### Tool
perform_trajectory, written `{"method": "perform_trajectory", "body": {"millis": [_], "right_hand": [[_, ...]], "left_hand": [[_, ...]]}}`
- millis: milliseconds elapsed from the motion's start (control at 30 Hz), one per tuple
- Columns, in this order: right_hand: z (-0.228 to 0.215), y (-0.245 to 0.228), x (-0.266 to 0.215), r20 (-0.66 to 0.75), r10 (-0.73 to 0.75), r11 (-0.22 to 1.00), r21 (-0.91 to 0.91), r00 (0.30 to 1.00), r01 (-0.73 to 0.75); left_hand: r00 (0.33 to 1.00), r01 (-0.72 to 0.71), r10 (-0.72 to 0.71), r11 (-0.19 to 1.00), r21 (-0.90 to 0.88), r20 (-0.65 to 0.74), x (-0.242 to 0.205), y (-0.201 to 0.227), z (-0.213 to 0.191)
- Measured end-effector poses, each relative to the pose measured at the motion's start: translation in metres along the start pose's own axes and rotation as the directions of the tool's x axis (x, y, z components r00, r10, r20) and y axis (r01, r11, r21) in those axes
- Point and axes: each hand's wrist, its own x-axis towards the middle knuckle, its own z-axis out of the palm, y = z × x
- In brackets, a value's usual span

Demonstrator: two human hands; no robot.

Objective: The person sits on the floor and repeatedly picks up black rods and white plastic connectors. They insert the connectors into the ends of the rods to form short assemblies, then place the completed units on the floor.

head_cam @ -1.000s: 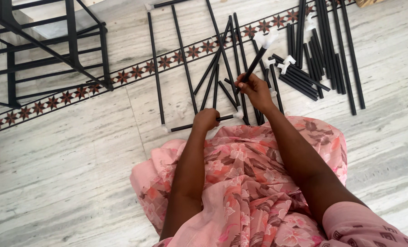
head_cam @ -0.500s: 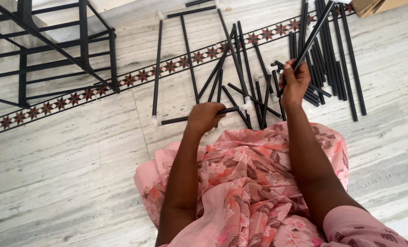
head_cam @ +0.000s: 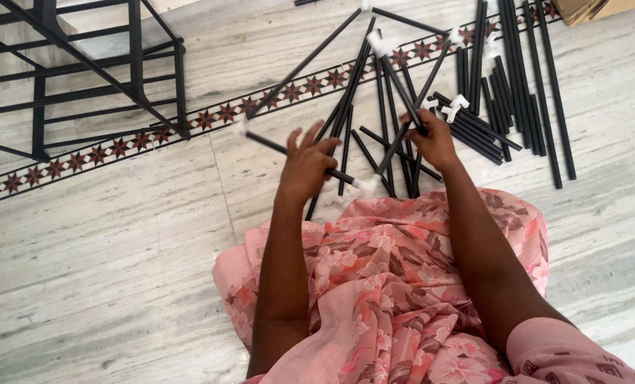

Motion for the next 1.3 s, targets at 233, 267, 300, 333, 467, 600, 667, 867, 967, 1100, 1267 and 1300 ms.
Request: {"method": "perform_trajectory", "body": {"millis": [233, 267, 300, 333, 467, 600, 667, 867, 967, 1100, 1267, 1300], "right_hand": [[0.027, 0.004, 0.001, 0.109, 0.074, 0.988, -0.144, 0.991, -0.058], [0.034, 0.004, 0.003, 0.087, 0.086, 0.984, -0.161, 0.993, -0.071], [0.041, 0.005, 0.004, 0.064, 0.096, 0.980, -0.178, 0.993, -0.083], [0.044, 0.006, 0.005, 0.041, 0.106, 0.976, -0.196, 0.994, -0.096], [0.057, 0.018, 0.011, -0.028, 0.060, 0.993, -0.097, 0.998, -0.063], [0.061, 0.033, 0.016, -0.078, -0.006, 1.000, 0.011, 0.997, 0.007], [0.061, 0.038, 0.016, -0.095, -0.025, 0.998, 0.053, 0.995, 0.030], [0.056, 0.020, 0.011, -0.088, 0.168, 0.939, 0.317, 0.982, -0.132], [0.053, -0.001, 0.010, -0.037, 0.130, 0.840, 0.535, 0.991, -0.091], [0.064, -0.031, 0.009, 0.092, 0.004, 0.734, 0.676, 0.996, -0.066], [0.096, -0.062, 0.013, 0.151, -0.067, 0.832, 0.555, 0.986, -0.028], [0.101, -0.066, 0.014, 0.173, -0.072, 0.842, 0.539, 0.982, -0.033]], "left_hand": [[0.838, 0.296, -0.353, 0.935, -0.198, -0.416, 0.002, -0.060, 0.037], [0.799, 0.318, -0.402, 0.914, -0.253, -0.448, 0.002, -0.069, 0.045], [0.746, 0.257, -0.462, 0.864, -0.434, -0.480, 0.006, -0.078, 0.053], [0.691, 0.174, -0.527, 0.786, -0.594, -0.495, 0.010, -0.085, 0.061], [0.594, 0.205, -0.759, -0.177, -0.963, 0.266, 0.012, -0.103, 0.082], [0.640, 0.279, -0.637, -0.329, -0.902, 0.430, 0.010, -0.097, 0.096], [0.659, 0.273, -0.643, -0.279, -0.921, 0.390, 0.011, -0.094, 0.100], [0.657, 0.247, -0.662, -0.263, -0.933, 0.360, 0.015, -0.094, 0.100], [0.679, 0.227, -0.661, -0.224, -0.948, 0.319, 0.015, -0.095, 0.097], [0.680, 0.213, -0.648, -0.274, -0.938, 0.344, 0.015, -0.091, 0.089], [0.683, 0.235, -0.630, -0.292, -0.927, 0.371, 0.014, -0.086, 0.078], [0.679, 0.234, -0.629, -0.302, -0.924, 0.378, 0.013, -0.085, 0.077]]}}
